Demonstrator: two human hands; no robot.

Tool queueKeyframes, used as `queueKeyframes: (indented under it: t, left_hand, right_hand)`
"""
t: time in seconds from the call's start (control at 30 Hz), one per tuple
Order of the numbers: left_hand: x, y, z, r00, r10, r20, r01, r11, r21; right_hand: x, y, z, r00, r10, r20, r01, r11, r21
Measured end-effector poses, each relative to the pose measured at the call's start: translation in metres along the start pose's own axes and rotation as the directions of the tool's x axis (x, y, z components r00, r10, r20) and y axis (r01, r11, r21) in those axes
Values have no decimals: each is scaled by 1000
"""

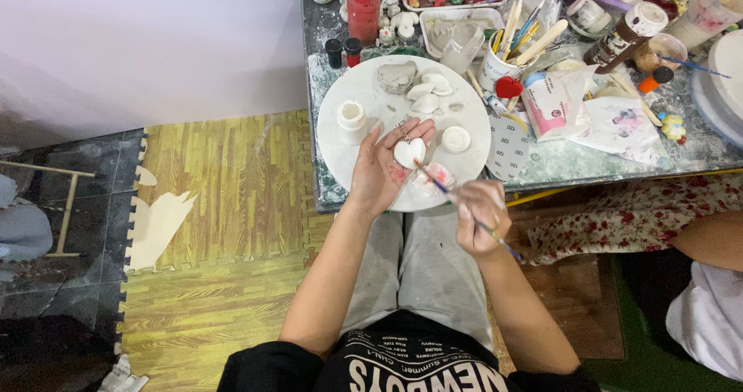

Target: The person smooths a small white heart-shaped clay ornament with a sanding block, then uses a paintbrush to apply white paint to its surface. The ornament is held in the left hand while the right hand manipulates the tools.

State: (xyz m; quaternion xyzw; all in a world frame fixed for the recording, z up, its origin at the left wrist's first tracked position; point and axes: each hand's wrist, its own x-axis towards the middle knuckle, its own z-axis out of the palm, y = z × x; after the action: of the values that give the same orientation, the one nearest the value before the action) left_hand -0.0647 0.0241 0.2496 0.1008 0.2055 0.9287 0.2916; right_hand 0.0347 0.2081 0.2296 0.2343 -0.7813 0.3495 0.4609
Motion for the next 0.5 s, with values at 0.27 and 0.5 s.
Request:
queueKeyframes:
  t: [0.27,0.5]
  left_hand:
    - [-2,0,3,1000,-4,1,4,1000,-27]
    - [-2,2,4,1000,-13,-17,13,1000,-9]
  right_hand:
    - [1,-1,-5,994,52,-99,-58,997,-59]
    - [3,-3,0,998,-15,-68,17,1000,19]
